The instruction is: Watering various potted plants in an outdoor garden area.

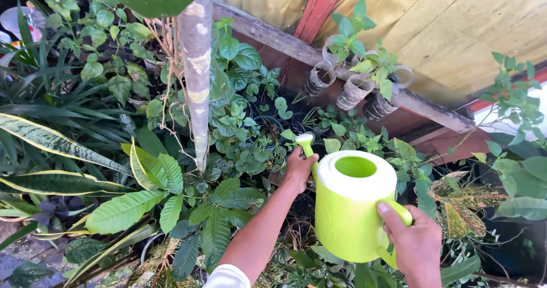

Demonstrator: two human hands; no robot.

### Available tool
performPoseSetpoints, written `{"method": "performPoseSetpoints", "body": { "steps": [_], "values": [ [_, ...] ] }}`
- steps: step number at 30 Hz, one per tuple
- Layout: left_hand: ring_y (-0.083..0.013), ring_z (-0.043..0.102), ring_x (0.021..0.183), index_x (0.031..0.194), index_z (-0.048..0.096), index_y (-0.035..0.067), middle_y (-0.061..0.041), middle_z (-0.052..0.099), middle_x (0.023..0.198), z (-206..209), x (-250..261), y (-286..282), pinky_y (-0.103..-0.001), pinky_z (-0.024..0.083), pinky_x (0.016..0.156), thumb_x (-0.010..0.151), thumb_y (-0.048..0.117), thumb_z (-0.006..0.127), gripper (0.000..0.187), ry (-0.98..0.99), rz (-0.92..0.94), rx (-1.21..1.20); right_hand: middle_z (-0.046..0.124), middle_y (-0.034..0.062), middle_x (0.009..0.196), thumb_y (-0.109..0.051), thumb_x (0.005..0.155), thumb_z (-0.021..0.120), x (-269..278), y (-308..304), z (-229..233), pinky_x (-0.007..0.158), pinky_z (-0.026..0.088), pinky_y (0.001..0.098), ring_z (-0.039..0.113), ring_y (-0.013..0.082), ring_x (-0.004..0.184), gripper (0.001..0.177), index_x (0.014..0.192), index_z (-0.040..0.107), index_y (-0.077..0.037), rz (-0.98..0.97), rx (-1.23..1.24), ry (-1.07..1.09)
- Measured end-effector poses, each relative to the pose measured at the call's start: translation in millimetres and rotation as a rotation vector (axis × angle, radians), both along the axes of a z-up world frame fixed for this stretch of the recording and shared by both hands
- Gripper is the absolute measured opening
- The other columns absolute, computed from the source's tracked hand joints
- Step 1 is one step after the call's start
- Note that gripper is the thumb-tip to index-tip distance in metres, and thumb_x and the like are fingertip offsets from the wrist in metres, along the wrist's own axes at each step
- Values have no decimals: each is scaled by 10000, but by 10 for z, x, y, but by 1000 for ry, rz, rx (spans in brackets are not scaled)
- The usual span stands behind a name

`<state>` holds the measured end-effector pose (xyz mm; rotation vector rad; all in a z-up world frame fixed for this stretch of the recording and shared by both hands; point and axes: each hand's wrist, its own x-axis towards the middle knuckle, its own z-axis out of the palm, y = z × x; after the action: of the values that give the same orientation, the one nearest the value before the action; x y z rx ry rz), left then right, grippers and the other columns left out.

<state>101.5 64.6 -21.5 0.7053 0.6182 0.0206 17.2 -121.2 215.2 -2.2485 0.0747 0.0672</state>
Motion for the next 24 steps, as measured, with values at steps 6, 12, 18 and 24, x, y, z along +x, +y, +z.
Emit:
{"method": "performPoseSetpoints", "body": {
  "steps": [6, 12, 18, 24],
  "values": [
    [-212, 681, 955, 1540, 376, 156, -81, 672, 1204, -28, 58, 45, -455, 604, 662, 895, 94, 698, 724, 40, -3, -24, 591, 40, 618, -199, 894, 777, 116, -48, -108, 457, 350, 249, 468, 83, 503, 238, 837, 714, 24, 8, 107, 24],
    [-257, 698, 944, 1547, 396, 147, -164, 681, 1235, 266, -46, 156, -454, 630, 788, 897, 92, 678, 710, 96, -55, 92, 608, 61, 644, -180, 893, 781, 50, -214, -293, 472, 373, 242, 488, 97, 506, 249, 835, 689, 44, -45, 190, 40],
    [-220, 702, 1013, 1556, 370, 162, -99, 650, 1298, 427, -115, 121, -396, 605, 897, 903, 100, 680, 726, 96, -57, 213, 609, 94, 648, -94, 877, 757, -161, -385, -475, 463, 380, 257, 514, 121, 509, 173, 885, 689, 65, -133, 258, 7],
    [-199, 688, 1046, 1538, 420, 126, -114, 683, 1275, 497, -215, 41, -363, 549, 936, 910, 95, 685, 683, 12, -59, 325, 599, 124, 636, -35, 918, 740, -394, -792, -893, 475, 377, 250, 490, 128, 495, 157, 879, 664, 96, -75, 439, -141]
  ]
}}
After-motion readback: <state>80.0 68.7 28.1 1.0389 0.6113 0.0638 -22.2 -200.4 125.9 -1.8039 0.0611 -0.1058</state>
